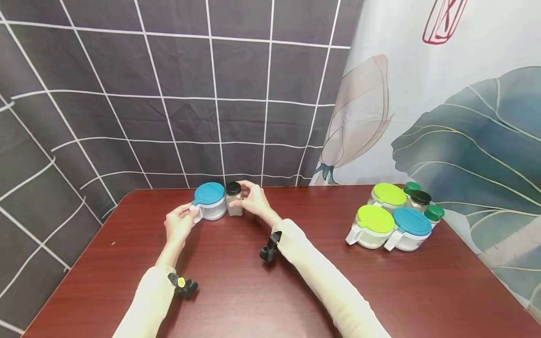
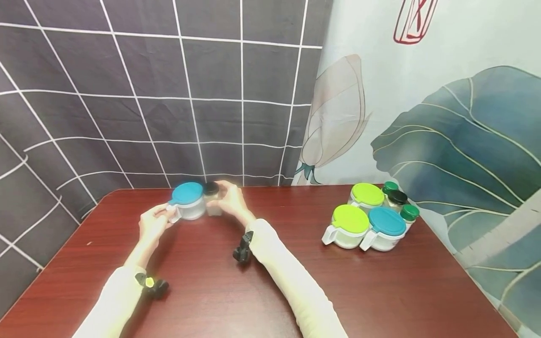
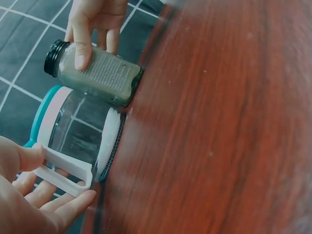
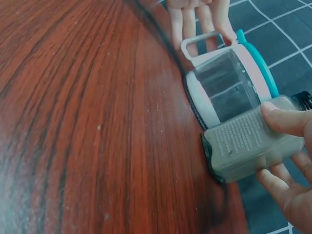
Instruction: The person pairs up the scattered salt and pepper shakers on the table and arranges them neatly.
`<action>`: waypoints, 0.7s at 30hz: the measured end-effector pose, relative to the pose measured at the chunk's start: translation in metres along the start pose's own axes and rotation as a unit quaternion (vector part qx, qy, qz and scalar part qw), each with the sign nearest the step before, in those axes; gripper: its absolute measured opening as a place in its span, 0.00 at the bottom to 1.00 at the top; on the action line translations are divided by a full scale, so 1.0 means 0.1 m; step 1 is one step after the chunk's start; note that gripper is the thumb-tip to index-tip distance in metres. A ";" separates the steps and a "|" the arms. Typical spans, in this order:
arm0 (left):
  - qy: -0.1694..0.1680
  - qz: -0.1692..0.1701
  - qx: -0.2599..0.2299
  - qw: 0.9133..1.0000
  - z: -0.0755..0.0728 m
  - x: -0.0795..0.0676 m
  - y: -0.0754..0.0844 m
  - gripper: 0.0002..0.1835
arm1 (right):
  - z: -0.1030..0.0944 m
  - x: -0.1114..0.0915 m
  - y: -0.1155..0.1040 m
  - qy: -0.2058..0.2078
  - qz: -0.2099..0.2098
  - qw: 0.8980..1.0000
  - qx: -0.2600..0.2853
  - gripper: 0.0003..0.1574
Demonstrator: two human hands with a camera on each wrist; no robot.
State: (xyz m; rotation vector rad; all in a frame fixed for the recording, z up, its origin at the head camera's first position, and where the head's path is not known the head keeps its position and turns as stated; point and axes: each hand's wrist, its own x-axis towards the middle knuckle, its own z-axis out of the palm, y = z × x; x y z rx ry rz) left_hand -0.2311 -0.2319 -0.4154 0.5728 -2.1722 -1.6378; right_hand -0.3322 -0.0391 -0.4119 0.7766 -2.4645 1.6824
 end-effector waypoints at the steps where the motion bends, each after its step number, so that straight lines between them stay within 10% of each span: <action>1: 0.003 0.006 0.008 1.000 0.00 0.00 0.00 0.19 | 0.00 0.01 0.00 0.002 -0.002 1.000 -0.002 0.37; 9: 0.030 0.056 0.083 0.995 0.00 -0.02 -0.04 0.18 | 0.07 0.05 0.01 0.009 -0.009 1.000 -0.025 0.38; 21: -0.011 0.030 0.077 0.997 -0.13 0.06 0.01 0.19 | 0.07 0.10 -0.06 -0.014 -0.009 0.999 -0.038 0.37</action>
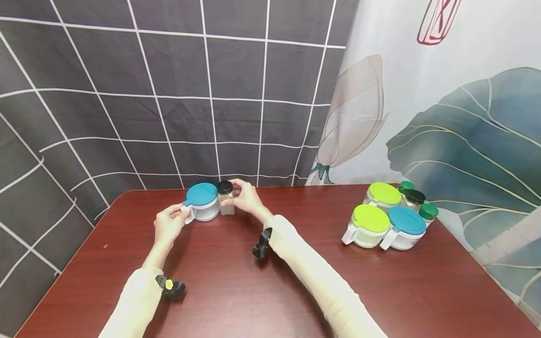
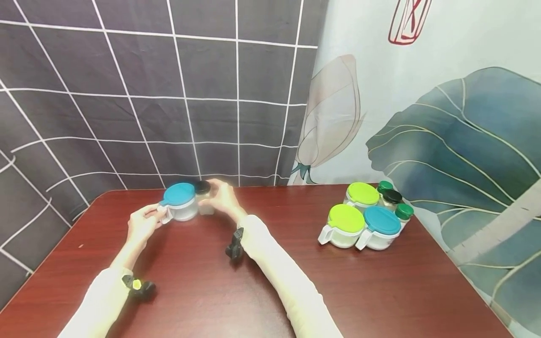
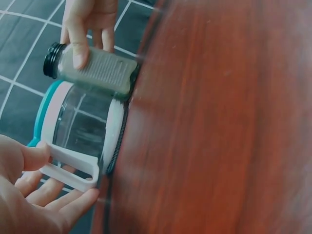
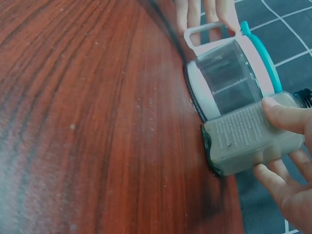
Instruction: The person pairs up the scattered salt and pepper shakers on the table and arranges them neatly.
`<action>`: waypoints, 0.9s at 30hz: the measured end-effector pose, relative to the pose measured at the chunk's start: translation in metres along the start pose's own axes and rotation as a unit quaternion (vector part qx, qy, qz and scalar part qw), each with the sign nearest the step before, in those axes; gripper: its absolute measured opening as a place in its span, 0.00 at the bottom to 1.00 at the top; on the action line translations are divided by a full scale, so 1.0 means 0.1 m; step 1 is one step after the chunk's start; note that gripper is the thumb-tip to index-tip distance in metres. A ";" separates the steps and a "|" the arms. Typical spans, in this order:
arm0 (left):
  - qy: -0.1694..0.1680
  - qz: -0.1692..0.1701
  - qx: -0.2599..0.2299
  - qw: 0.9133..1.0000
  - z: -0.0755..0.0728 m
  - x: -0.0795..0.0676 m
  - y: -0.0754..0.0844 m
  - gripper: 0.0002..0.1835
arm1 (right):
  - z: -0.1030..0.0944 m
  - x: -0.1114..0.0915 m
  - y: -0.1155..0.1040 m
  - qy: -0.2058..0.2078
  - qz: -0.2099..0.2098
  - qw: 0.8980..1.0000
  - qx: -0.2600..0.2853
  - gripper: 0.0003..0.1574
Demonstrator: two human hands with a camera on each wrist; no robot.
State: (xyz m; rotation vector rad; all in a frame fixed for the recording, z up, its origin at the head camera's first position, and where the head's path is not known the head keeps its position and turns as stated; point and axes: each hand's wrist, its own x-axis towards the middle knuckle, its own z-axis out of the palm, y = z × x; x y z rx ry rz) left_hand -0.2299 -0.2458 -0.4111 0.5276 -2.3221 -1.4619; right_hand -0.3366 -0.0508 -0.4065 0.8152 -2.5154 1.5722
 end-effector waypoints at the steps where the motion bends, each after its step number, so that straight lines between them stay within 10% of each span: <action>1: -0.007 -0.002 -0.003 1.000 -0.01 0.01 0.00 0.19 | -0.01 0.01 0.00 -0.001 0.001 1.000 -0.002 0.37; 27: -0.030 -0.017 -0.019 0.999 -0.08 0.10 -0.02 0.20 | 0.08 0.08 -0.02 -0.002 0.018 1.000 0.004 0.37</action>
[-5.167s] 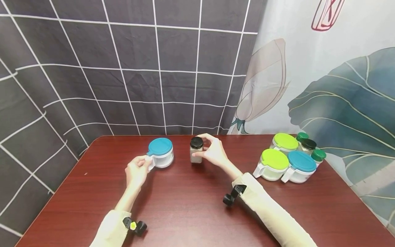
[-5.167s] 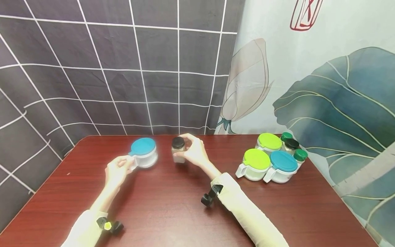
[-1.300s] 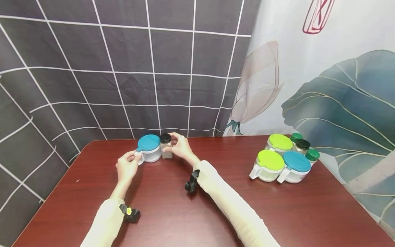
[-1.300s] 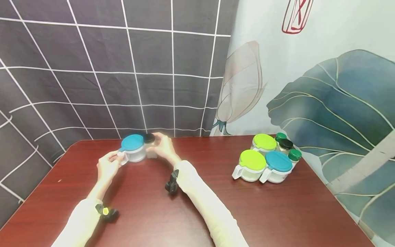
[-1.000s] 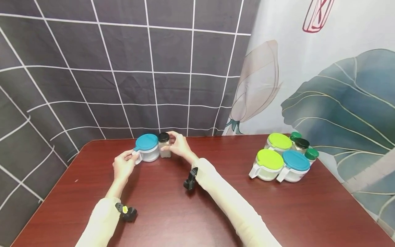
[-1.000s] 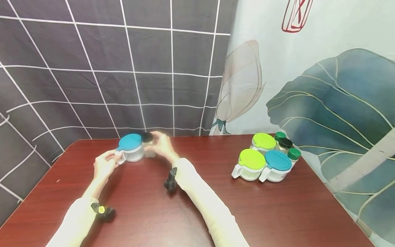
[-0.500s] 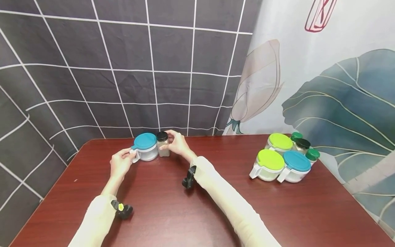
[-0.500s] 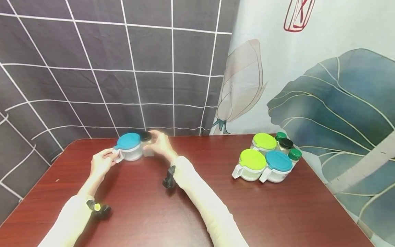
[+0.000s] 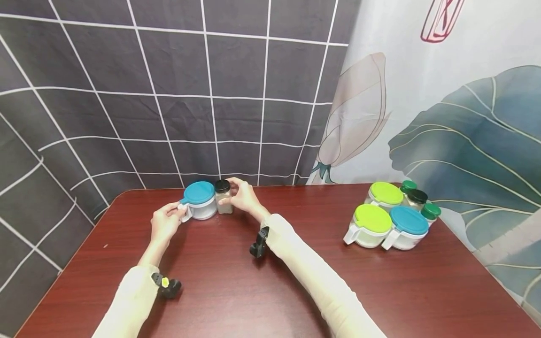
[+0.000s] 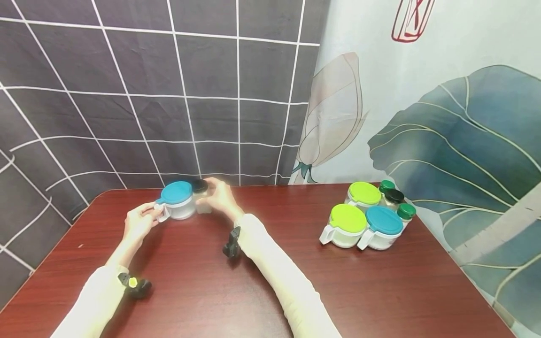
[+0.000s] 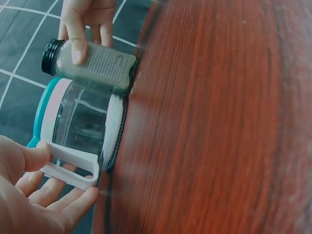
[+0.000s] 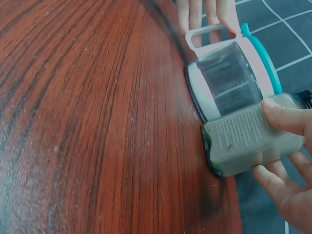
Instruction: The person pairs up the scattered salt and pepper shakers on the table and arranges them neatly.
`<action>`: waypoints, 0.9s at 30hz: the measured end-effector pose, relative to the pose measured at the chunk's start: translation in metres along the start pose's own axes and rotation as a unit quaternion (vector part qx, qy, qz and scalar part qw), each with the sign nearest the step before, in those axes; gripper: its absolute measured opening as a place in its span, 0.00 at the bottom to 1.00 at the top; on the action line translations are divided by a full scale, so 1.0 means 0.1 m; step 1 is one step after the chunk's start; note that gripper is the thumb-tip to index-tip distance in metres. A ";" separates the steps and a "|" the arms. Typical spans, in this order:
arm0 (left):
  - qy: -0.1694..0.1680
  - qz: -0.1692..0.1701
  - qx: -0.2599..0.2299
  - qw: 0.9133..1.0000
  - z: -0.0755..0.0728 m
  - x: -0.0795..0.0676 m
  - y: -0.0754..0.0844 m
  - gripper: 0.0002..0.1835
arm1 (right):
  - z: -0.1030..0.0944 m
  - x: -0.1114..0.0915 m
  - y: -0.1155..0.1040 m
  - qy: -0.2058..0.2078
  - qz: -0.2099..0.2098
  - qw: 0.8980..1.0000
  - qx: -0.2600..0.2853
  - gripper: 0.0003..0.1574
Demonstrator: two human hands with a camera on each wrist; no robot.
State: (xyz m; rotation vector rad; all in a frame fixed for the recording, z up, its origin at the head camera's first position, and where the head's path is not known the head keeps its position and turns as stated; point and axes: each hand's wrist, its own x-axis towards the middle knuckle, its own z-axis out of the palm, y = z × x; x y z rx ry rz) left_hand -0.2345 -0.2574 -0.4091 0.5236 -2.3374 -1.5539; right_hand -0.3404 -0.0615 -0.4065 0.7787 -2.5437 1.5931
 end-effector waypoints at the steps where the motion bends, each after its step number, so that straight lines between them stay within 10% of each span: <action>1: 0.004 0.001 0.004 1.000 0.00 -0.01 0.00 0.20 | 0.01 0.00 0.00 0.002 0.002 1.000 -0.003 0.37; 27: 0.030 -0.002 0.033 0.999 0.05 -0.05 0.05 0.21 | 0.03 -0.05 -0.05 0.023 0.004 0.999 -0.026 0.36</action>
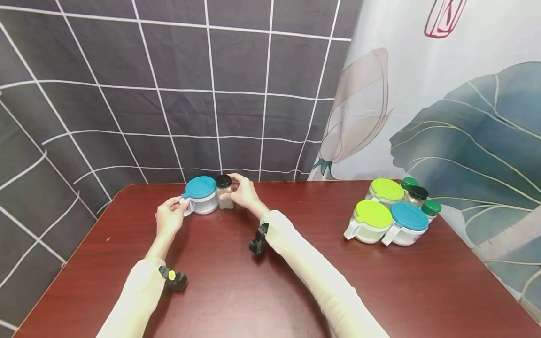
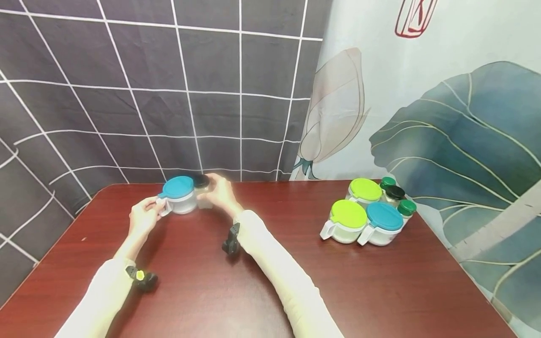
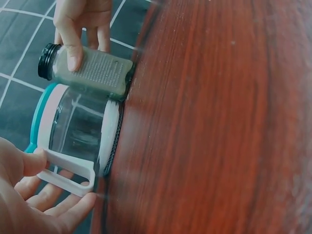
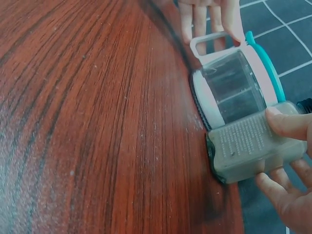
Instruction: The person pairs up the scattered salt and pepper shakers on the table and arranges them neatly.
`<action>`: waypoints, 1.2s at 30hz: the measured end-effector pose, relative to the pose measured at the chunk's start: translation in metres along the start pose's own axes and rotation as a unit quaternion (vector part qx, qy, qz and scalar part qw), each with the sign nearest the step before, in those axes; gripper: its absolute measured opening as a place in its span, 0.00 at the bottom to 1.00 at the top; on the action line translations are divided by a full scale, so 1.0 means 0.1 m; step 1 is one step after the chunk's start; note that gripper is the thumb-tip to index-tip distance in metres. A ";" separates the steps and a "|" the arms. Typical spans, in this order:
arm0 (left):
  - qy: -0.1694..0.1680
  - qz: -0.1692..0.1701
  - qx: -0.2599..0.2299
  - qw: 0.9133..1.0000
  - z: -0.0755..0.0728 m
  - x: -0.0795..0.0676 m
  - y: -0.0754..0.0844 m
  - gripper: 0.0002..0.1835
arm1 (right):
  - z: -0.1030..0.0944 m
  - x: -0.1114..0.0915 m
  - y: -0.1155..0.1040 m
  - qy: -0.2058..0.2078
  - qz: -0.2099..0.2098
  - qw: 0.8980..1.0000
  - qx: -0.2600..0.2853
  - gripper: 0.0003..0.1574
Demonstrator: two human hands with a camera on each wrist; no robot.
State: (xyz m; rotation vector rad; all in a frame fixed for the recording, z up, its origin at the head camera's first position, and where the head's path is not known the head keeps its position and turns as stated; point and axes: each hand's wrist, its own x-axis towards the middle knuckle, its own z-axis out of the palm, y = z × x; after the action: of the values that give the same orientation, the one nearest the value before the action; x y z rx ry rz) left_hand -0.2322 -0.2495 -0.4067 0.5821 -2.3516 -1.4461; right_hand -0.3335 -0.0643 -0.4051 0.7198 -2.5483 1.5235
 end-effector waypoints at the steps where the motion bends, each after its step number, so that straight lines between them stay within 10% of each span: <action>1: 0.001 0.003 0.001 1.000 0.00 0.00 0.01 0.21 | 0.00 0.00 0.00 0.001 0.001 1.000 -0.001 0.36; 13: 0.003 -0.007 0.027 1.000 -0.01 -0.01 0.04 0.21 | 0.03 -0.02 0.04 -0.008 0.018 0.999 -0.042 0.35; 36: 0.092 0.091 -0.017 0.992 0.04 -0.21 0.20 0.22 | -0.18 -0.16 0.05 -0.024 0.021 0.999 0.003 0.39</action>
State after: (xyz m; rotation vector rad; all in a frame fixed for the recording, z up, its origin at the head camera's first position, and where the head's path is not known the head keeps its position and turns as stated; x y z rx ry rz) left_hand -0.2198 -0.2278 -0.3912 0.4580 -2.1716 -1.2926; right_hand -0.3241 -0.0414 -0.4056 0.7176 -2.6107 1.5465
